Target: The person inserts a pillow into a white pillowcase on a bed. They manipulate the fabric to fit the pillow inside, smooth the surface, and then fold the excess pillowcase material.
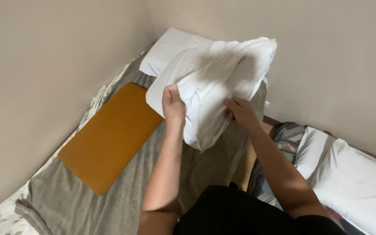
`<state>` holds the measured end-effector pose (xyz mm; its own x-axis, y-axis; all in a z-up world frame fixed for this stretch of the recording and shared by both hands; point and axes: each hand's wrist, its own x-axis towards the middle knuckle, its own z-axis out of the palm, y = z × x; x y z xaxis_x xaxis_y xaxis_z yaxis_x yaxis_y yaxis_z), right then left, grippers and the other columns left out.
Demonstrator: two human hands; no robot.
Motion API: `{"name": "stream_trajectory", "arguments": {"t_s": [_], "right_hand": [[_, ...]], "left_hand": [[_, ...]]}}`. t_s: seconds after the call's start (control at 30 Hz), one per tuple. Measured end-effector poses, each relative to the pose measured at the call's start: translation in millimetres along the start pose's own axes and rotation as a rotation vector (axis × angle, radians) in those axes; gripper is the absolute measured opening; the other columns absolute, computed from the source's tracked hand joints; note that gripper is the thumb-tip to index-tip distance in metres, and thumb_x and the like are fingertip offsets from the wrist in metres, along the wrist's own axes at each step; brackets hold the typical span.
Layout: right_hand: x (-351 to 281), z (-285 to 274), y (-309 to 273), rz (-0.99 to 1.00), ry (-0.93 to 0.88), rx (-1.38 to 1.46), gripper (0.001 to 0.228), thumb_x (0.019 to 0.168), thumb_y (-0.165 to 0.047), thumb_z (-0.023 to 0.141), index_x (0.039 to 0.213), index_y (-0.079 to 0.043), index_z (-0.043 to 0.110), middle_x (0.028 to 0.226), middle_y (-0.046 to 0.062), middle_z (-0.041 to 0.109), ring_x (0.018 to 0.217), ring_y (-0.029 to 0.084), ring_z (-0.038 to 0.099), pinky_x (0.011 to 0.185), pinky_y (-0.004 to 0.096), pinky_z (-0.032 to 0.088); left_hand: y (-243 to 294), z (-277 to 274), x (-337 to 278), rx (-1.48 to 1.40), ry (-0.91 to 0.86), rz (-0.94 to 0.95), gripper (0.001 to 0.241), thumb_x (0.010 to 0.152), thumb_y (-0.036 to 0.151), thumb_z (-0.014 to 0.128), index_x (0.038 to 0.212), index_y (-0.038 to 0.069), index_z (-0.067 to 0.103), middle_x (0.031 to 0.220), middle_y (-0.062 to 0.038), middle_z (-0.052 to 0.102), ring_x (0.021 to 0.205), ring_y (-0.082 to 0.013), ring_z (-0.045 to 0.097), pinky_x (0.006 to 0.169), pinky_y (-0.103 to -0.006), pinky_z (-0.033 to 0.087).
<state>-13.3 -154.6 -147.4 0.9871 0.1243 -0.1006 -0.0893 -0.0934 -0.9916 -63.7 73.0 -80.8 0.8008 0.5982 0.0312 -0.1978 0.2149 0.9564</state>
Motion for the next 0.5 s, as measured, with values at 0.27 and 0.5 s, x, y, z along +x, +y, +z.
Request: {"name": "stream_trajectory", "arguments": {"t_s": [0.27, 0.5], "right_hand": [[-4, 6, -27, 0.054, 0.122, 0.264, 0.033, 0.101, -0.025, 0.067, 0.077, -0.006, 0.056, 0.059, 0.003, 0.040, 0.048, 0.018, 0.055, 0.043, 0.032, 0.046], [10, 28, -52, -0.013, 0.104, 0.337, 0.041, 0.101, -0.030, 0.068, 0.070, -0.009, 0.052, 0.053, 0.002, 0.040, 0.044, 0.017, 0.051, 0.044, 0.028, 0.043]], "left_hand": [[44, -14, -54, 0.558, -0.002, 0.617, 0.024, 0.100, 0.025, 0.069, 0.102, 0.006, 0.054, 0.101, -0.017, 0.061, 0.089, -0.0346, 0.061, 0.077, -0.0406, 0.049], [51, -49, -83, 1.072, -0.393, 0.155, 0.043, 0.087, 0.053, 0.072, 0.082, 0.012, 0.063, 0.077, -0.016, 0.069, 0.087, -0.0422, 0.071, 0.075, -0.0507, 0.056]]}}
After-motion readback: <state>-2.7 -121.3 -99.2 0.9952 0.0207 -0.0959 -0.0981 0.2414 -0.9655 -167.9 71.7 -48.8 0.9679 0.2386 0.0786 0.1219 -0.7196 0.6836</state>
